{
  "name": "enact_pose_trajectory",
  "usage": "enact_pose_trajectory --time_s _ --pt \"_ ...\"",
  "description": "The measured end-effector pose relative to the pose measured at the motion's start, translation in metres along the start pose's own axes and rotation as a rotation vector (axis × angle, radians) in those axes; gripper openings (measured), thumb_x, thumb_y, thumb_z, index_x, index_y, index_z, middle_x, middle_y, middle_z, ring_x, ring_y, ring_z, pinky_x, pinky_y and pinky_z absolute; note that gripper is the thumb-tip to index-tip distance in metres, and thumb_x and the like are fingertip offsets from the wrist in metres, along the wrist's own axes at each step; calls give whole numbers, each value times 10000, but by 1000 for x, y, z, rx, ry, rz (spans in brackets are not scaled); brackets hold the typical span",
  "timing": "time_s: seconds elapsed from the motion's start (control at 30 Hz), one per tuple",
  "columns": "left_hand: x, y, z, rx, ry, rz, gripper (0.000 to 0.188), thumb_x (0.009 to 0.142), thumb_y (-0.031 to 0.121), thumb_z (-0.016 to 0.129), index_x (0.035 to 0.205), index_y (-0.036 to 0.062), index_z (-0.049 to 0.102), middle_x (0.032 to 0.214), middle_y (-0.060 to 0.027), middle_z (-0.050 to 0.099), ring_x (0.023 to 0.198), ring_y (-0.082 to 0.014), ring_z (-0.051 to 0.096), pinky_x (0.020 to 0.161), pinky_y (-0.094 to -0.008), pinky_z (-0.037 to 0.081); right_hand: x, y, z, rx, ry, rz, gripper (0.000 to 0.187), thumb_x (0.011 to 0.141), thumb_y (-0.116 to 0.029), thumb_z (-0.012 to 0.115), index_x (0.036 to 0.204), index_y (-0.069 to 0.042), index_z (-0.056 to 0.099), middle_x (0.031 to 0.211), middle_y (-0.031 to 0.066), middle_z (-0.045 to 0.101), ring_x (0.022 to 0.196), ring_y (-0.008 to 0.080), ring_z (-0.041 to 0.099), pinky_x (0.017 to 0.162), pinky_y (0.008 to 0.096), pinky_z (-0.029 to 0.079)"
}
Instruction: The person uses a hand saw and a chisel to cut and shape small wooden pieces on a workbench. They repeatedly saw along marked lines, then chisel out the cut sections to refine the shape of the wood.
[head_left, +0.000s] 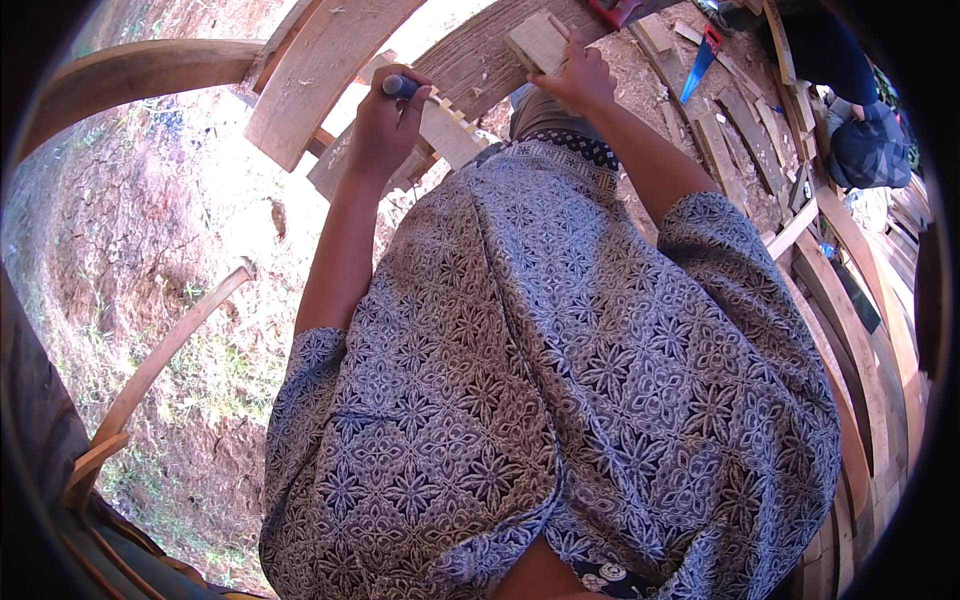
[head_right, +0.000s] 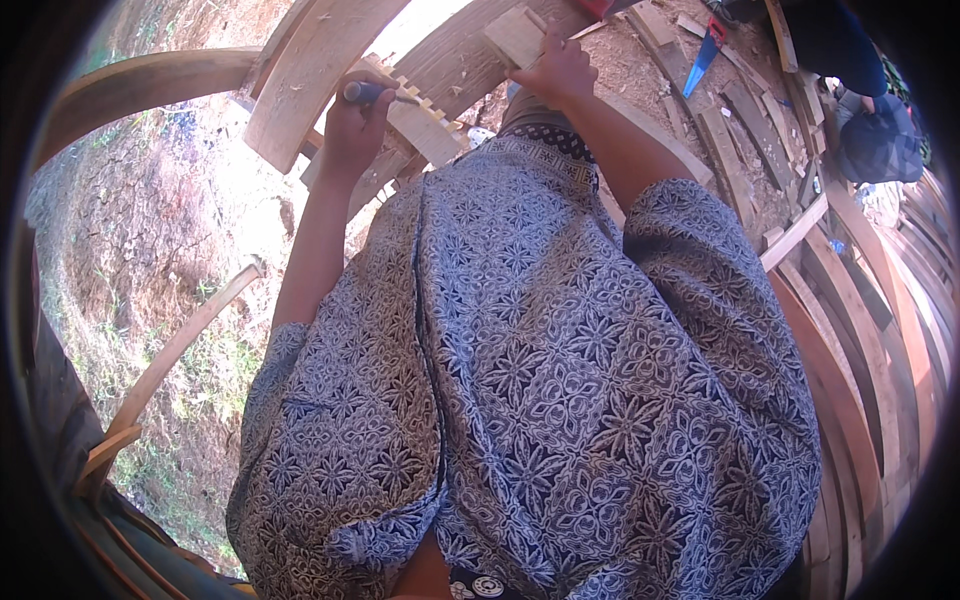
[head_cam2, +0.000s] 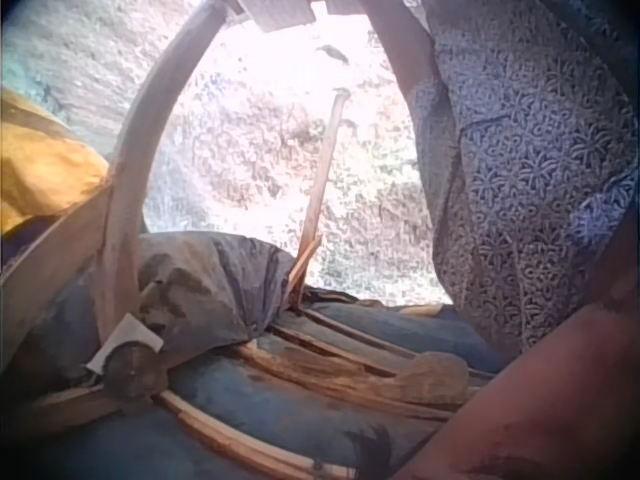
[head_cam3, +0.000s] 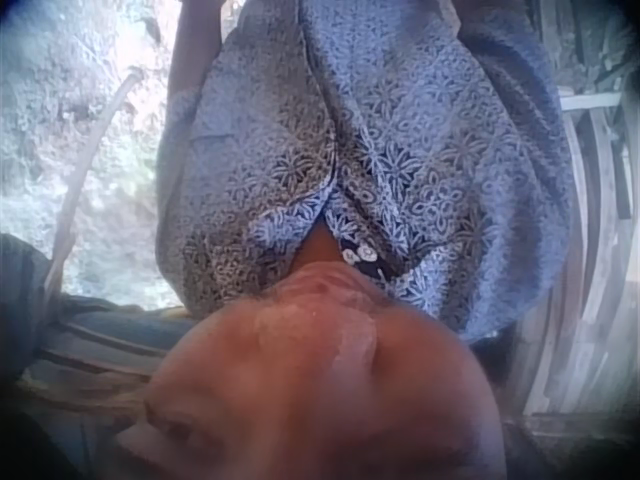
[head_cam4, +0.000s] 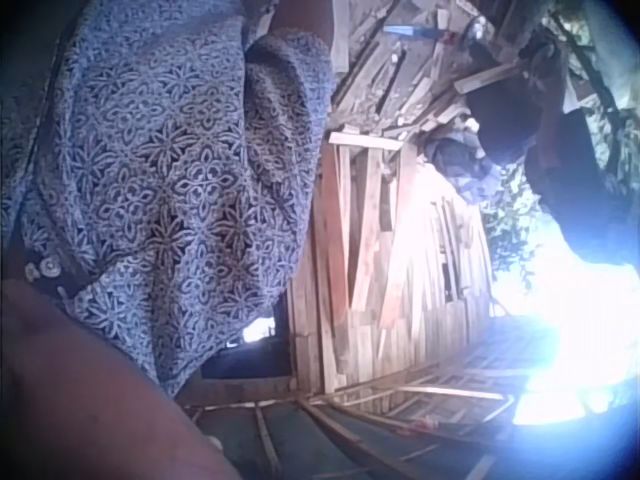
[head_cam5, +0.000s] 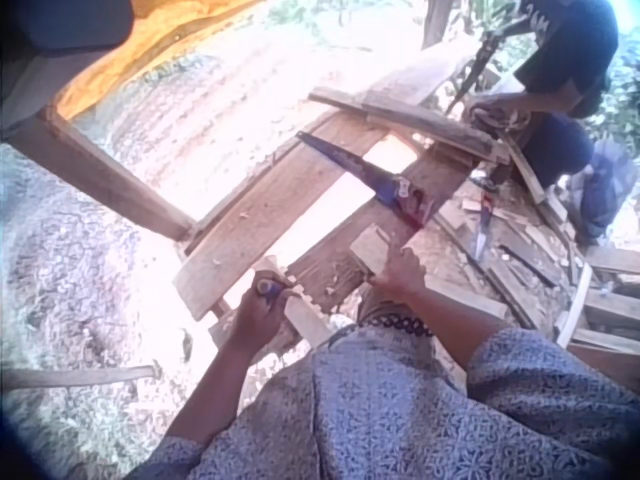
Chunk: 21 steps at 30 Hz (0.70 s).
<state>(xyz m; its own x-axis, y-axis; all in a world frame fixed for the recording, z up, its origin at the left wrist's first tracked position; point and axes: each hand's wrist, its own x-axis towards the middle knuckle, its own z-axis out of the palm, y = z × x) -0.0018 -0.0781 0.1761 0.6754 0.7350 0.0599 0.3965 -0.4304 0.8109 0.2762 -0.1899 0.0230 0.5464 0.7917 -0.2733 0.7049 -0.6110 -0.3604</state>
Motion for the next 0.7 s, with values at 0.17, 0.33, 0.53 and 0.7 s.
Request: enact_pose_trajectory --time_s 0.17,0.33,0.53,0.7 --pt "-1 2 0 9 -1 22 143 1026 110 650 1121 69 552 1017 -100 736 966 -208 745 849 -346 599 1 3 4 -6 6 0 1223 701 -755 771 1628 -145 257 1378 256 526 1271 429 569 984 561 501" --pt "2 1 1 -17 -8 34 155 1025 118 657 1122 62 549 1022 -101 734 985 -207 742 853 -345 600 2 3 6 -2 22 -4 1230 697 -760 771 1631 -150 254 1376 255 528 1270 430 570 989 561 501" --pt "4 -2 3 -32 -13 59 166 1022 129 664 1125 66 550 1003 -97 734 963 -213 747 849 -347 600 2 8 10 -6 5 -1 1256 718 -780 751 1658 -168 187 1378 253 523 1283 420 551 1011 550 471" --pt "1 -4 2 -11 -39 36 191 1009 142 684 1129 93 544 995 -92 743 966 -240 752 854 -359 596 7 4 3 -46 -22 13 1207 693 -774 761 1611 -123 325 1362 233 556 1251 415 597 994 530 511"
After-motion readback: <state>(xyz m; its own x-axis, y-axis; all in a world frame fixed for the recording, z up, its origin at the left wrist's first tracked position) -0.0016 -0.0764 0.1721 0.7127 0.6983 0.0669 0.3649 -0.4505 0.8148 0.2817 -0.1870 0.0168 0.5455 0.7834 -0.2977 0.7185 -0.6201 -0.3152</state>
